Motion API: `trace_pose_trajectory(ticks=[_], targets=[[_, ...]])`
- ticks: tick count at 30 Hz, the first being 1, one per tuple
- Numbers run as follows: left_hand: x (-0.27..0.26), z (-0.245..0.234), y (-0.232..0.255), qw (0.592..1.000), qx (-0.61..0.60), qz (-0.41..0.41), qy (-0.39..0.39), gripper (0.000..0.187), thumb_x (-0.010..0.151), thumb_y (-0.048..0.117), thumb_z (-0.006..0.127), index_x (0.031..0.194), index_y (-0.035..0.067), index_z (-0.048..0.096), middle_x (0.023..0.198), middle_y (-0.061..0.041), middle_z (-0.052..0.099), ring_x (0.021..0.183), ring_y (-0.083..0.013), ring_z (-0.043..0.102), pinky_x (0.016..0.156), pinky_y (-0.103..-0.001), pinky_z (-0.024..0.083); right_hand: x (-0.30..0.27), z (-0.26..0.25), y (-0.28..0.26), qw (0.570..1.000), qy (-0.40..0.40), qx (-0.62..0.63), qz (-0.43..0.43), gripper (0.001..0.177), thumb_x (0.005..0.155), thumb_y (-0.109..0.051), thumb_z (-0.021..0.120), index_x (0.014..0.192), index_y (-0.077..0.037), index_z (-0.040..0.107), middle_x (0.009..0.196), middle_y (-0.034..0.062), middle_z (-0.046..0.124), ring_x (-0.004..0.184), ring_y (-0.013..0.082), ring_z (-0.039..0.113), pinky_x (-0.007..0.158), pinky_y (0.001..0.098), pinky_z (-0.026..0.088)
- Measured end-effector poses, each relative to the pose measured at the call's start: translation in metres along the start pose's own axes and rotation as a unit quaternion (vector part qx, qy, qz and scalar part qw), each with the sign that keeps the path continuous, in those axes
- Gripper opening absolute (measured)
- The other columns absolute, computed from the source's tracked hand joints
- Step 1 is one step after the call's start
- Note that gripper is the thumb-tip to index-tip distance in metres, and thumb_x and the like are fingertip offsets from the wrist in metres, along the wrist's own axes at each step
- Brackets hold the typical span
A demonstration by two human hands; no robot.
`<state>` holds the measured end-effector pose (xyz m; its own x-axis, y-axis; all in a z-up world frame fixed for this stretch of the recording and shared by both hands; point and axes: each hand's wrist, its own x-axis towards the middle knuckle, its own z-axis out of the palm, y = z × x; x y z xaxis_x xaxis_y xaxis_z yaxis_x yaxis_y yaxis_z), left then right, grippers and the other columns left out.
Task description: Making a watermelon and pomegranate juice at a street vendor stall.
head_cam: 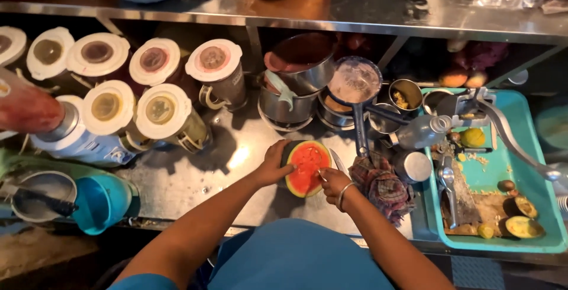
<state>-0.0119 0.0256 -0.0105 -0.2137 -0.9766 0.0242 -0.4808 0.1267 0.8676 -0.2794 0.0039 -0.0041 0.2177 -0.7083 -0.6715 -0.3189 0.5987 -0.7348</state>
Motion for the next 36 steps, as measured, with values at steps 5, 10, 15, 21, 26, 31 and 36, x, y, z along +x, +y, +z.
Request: trace_pose_trajectory(ticks=[5,10,15,21,26,31,36], targets=[[-0.054,0.003,0.056,0.993,0.039,0.000,0.112,0.094,0.077,0.040,0.080,0.149,0.004,0.031,0.148,-0.026,0.042,0.138,-0.0441,0.040,0.117,-0.051,0.032,0.004,0.009,0.002,0.969,-0.119,0.162,0.146,0.012,0.101,-0.030,0.053,0.099,-0.020,0.061,0.056,-0.0080,0.036,0.038,0.0061,0.027,0.034,0.0252,0.020],[-0.069,-0.014,0.105,0.987,0.072,-0.048,0.138,0.089,0.076,0.040,0.086,0.143,0.004,0.039,0.143,-0.022,0.046,0.138,-0.0450,0.041,0.114,-0.051,0.037,-0.003,0.020,0.012,0.973,-0.050,-0.164,-0.154,0.024,0.098,-0.025,0.058,0.102,-0.007,0.074,0.079,0.0077,0.069,0.068,0.0205,0.063,0.059,0.0336,0.047],[-0.031,-0.017,0.081,0.985,0.166,0.041,0.035,0.060,0.082,0.031,0.081,0.135,0.014,0.058,0.151,-0.017,0.049,0.140,-0.0453,0.042,0.113,-0.051,0.038,-0.050,0.048,-0.035,0.909,-0.035,-0.349,-0.224,0.028,0.093,-0.027,0.058,0.108,-0.009,0.075,0.097,0.0166,0.075,0.090,0.0342,0.072,0.081,0.0423,0.055],[-0.032,-0.040,0.074,0.978,0.153,0.066,-0.130,0.062,0.073,0.027,0.083,0.130,0.014,0.065,0.155,-0.020,0.043,0.142,-0.0429,0.041,0.115,-0.050,0.038,-0.044,0.059,-0.021,0.898,-0.042,-0.387,-0.203,0.029,0.094,-0.033,0.060,0.108,-0.014,0.077,0.101,0.0159,0.076,0.096,0.0349,0.072,0.086,0.0444,0.055],[-0.025,-0.043,0.072,0.956,0.145,0.091,-0.239,0.040,0.082,0.035,0.083,0.116,0.016,0.073,0.158,-0.023,0.035,0.145,-0.0435,0.034,0.116,-0.049,0.036,-0.046,0.063,-0.019,0.908,0.004,-0.376,-0.183,0.032,0.092,-0.039,0.064,0.115,-0.020,0.076,0.111,0.0126,0.075,0.103,0.0324,0.070,0.091,0.0445,0.053],[-0.008,-0.032,0.026,0.964,0.174,0.101,-0.175,0.047,0.067,0.014,0.085,0.112,0.018,0.072,0.154,-0.017,0.041,0.133,-0.0408,0.047,0.106,-0.046,0.045,-0.077,0.053,-0.048,0.882,0.019,-0.436,-0.177,0.037,0.094,-0.041,0.059,0.122,-0.023,0.075,0.113,0.0123,0.075,0.105,0.0355,0.070,0.093,0.0491,0.053],[-0.003,-0.033,0.013,0.964,0.146,0.147,-0.167,0.045,0.064,0.012,0.085,0.106,0.012,0.071,0.148,-0.020,0.047,0.127,-0.0401,0.054,0.102,-0.045,0.049,-0.105,0.036,-0.048,0.873,0.027,-0.464,-0.146,0.036,0.097,-0.040,0.055,0.120,-0.020,0.074,0.110,0.0155,0.075,0.101,0.0378,0.071,0.088,0.0519,0.055]])
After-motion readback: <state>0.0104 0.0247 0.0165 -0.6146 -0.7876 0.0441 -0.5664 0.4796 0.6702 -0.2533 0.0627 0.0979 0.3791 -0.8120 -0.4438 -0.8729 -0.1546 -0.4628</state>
